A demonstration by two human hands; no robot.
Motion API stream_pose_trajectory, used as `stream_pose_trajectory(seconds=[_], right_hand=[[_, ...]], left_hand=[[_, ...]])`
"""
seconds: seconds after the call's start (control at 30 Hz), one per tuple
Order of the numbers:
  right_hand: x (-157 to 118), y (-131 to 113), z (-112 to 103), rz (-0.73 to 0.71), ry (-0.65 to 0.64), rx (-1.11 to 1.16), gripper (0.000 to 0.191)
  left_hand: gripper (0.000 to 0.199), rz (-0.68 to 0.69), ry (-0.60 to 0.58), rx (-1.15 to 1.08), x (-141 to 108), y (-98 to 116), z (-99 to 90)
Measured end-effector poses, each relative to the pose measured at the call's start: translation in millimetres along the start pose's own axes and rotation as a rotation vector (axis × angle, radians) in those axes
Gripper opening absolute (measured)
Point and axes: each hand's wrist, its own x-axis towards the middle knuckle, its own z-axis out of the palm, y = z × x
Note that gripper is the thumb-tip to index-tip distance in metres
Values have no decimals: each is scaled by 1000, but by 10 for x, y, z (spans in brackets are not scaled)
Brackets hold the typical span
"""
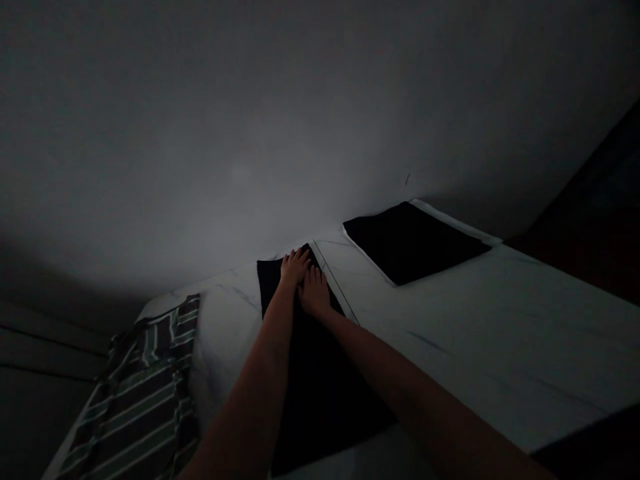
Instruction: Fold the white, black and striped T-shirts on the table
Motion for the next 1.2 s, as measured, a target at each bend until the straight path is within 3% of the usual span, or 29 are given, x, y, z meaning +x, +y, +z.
stream_pose_trajectory(seconds=[0.1,0.2,0.3,0.4,0.5,0.57,0.63,0.7,0.8,0.97,1.1,1.2], right_hand=[[-413,166,-107,-162,-87,-39,74],[-1126,413,-303,-347,-149,-21,78],[-1905,664,-571,-563,-260,37,81],[-2443,875,-823,-706,-383,82,81],[-2623,1079,-981,-715,-403,118,69],[-2593,1213,-1034,-684,-349,141,60],[-2502,1314,-1056,-668,-295,158,55],[-2386,1352,-1057,-699,-294,160,57],[-2209,1284,-1037,-765,-305,125,58],[-2012,1124,-1020,-808,-248,56,44],[-2115,1186,-1161,-825,-312,129,44],[-2363,1245,-1448,-796,-494,219,45]], left_hand=[[45,32,-43,44,-179,108,-70],[55,103,-61,126,-689,156,-202],[63,144,-98,186,-1597,158,-397],[64,177,-190,212,-2687,147,-613],[57,262,-225,212,-3577,129,-756],[55,300,-225,242,-3926,108,-786],[57,316,-216,293,-4072,86,-779],[60,334,-210,340,-4063,73,-756],[56,330,-221,388,-3895,105,-724],[40,228,-203,414,-3600,265,-705],[39,320,-210,255,-3666,387,-751],[40,300,-315,5,-3930,538,-849]])
